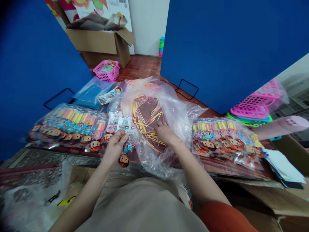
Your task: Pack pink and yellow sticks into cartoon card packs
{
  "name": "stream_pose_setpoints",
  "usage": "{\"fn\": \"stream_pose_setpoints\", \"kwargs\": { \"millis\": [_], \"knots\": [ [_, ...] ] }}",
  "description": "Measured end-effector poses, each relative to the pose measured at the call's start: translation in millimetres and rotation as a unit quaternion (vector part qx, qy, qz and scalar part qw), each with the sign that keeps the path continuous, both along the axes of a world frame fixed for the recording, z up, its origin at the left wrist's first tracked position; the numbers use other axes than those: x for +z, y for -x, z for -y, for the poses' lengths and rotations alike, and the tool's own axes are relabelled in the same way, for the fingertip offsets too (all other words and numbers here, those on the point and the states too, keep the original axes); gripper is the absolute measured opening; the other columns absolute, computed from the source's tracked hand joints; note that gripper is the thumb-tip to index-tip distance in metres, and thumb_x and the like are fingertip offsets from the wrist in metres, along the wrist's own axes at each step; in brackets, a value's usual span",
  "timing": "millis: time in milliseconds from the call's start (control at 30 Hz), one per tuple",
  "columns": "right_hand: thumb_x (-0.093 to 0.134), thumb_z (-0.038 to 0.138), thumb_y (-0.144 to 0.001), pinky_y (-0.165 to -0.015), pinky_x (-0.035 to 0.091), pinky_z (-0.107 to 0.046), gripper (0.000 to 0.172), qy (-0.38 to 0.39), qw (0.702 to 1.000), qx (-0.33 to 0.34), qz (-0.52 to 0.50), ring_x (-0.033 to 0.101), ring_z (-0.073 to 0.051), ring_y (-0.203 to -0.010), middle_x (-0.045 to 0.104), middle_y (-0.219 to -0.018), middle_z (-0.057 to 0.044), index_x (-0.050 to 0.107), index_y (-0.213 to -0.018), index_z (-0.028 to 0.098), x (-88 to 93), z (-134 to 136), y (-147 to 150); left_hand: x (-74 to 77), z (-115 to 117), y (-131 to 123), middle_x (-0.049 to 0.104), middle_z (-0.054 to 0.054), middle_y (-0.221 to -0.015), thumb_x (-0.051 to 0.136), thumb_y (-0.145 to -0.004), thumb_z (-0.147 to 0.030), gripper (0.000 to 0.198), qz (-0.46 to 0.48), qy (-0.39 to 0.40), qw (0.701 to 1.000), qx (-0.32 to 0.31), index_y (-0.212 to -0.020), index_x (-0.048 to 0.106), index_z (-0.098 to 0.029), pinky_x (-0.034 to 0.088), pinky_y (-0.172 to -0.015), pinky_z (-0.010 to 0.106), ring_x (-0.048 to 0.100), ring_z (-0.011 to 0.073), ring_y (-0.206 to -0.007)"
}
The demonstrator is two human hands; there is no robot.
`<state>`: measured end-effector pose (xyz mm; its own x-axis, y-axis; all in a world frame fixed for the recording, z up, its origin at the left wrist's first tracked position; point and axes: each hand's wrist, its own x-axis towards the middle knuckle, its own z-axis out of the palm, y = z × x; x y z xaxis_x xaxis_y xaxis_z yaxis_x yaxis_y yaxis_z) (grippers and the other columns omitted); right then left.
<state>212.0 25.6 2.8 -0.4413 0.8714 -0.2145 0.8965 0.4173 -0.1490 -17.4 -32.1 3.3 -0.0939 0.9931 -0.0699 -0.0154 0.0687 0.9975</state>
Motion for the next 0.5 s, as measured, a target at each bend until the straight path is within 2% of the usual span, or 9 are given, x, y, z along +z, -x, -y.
{"fn": "stream_pose_setpoints", "kwargs": {
  "millis": [100, 233, 367, 500],
  "knots": [
    [0.052, 0.024, -0.089, -0.093, 0.041, -0.036, 0.035, 0.018, 0.999, 0.026, 0.012, 0.055, -0.028, -0.107, 0.060, -0.113, -0.016, 0.066, -0.119, 0.014, 10.1, 15, -6, 0.3, 0, 2, 0.048, -0.004, -0.065, 0.065, -0.076, -0.036, 0.022, -0.010, 0.004, 1.000, 0.001, -0.070, 0.053, -0.018, 0.036, -0.062, 0.023, 0.042, 0.0105, -0.061],
    [0.064, 0.022, -0.075, -0.089, 0.042, -0.038, 0.047, 0.005, 0.999, 0.025, 0.023, 0.054, -0.029, -0.104, 0.060, -0.112, -0.015, 0.064, -0.122, 0.016, 14.2, 25, -7, 0.2, 1, 1, 0.050, -0.004, -0.063, 0.062, -0.078, -0.038, 0.022, -0.038, -0.003, 0.999, 0.003, -0.070, 0.057, -0.018, 0.037, -0.062, 0.023, 0.044, 0.0116, -0.061],
    [0.057, 0.015, -0.080, -0.086, 0.042, -0.039, 0.025, -0.051, 0.997, 0.045, 0.035, 0.052, -0.033, -0.104, 0.064, -0.101, -0.017, 0.071, -0.100, 0.013, 4.6, 29, 3, -0.1, 4, -4, 0.047, -0.004, -0.060, 0.055, -0.083, -0.040, 0.026, -0.091, -0.024, 0.995, -0.017, -0.068, 0.054, -0.020, 0.035, -0.060, 0.025, 0.042, 0.0126, -0.059],
    [0.047, 0.003, -0.082, -0.080, 0.043, -0.035, 0.027, -0.060, 0.998, 0.028, -0.011, 0.059, -0.028, -0.094, 0.066, -0.099, -0.017, 0.068, -0.095, 0.013, -9.2, 30, 7, -1.4, 5, -9, 0.050, -0.003, -0.064, 0.055, -0.082, -0.040, 0.022, -0.116, -0.043, 0.992, -0.019, -0.073, 0.054, -0.020, 0.037, -0.064, 0.025, 0.046, 0.0136, -0.063]
  ]
}}
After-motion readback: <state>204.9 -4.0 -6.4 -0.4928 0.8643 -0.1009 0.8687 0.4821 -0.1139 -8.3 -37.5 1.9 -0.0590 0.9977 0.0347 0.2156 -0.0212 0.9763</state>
